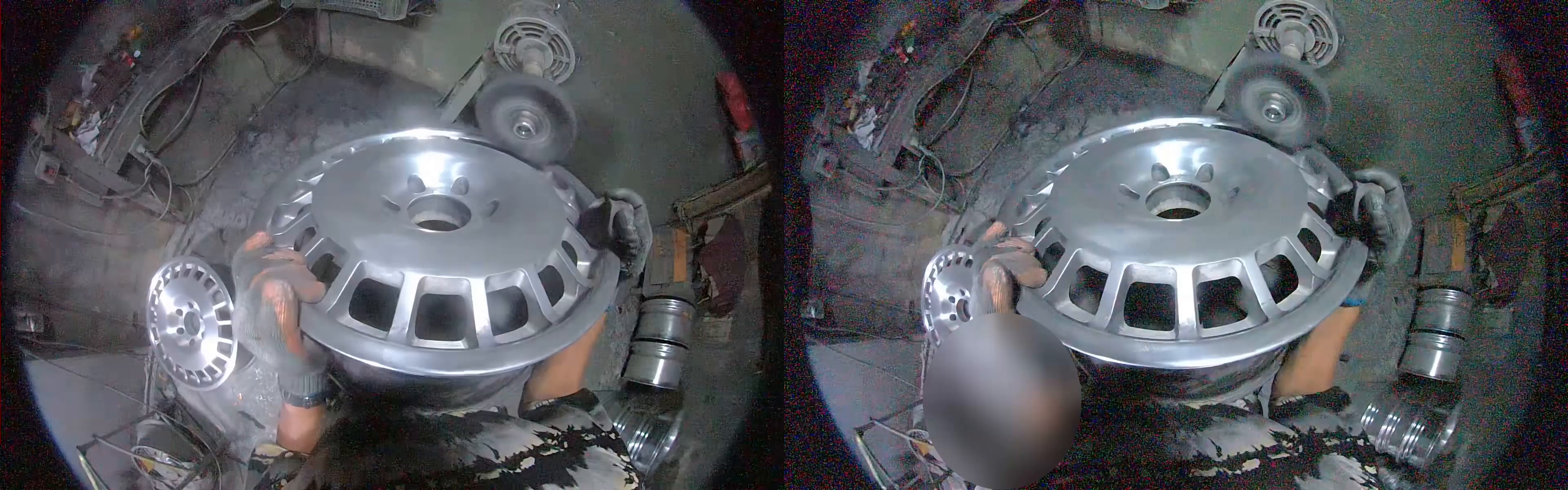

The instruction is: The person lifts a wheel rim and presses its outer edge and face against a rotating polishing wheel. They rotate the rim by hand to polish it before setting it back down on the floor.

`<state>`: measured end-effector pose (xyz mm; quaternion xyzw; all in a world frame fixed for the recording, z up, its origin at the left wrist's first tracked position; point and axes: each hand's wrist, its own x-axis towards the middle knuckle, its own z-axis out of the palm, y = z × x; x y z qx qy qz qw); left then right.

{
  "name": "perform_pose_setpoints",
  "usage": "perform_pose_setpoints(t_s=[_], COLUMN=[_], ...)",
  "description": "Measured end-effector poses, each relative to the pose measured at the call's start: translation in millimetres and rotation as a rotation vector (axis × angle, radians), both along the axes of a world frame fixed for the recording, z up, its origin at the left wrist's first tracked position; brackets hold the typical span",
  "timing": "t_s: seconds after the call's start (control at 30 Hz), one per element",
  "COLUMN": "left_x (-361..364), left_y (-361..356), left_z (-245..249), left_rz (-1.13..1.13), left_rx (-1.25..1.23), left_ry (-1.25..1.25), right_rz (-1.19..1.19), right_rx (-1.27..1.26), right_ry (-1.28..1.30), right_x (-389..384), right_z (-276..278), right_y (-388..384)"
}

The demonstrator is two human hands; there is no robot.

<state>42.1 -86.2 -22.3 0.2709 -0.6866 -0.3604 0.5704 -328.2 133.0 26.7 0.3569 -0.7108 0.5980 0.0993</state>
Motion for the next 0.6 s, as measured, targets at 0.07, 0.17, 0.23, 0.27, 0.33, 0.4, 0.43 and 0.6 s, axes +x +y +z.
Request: perform_pose_setpoints(t_s=[0.07, 0.17, 0.23, 0.27, 0.33, 0.4, 0.43, 0.6], left_x=[-5, -2, -7, -15, -13, -11, -12, -11], left_y=[2, -12, -23, -28, -37, -45, -46, -41], left_z=[-3, -22, -23, -17, -21, -25, -26, -18], left_rz=[-0.017, -0.122, -0.122, -0.081, -0.118, -0.174, -0.178, -0.1], left_rx=[0.115, 0.323, 0.339, 0.297, 0.285, 0.281, 0.285, 0.227], left_ry=[0.096, 0.187, 0.238, 0.282, 0.341, 0.379, 0.386, 0.328], right_rz=[-0.057, -0.054, -0.028, -0.018, -0.086, -0.133, -0.124, -0.176], right_rx=[0.014, -0.043, -0.114, -0.152, -0.136, -0.168, -0.148, -0.019], right_ry=[0.043, 0.035, -0.142, -0.225, -0.145, -0.149, -0.159, -0.033], right_x=[10, 32, 69, 85, 100, 105, 106, 103], right_z=[3, 11, 30, 36, 38, 36, 36, 43], right_y=[1, 1, -3, -3, 1, 5, 8, -2])
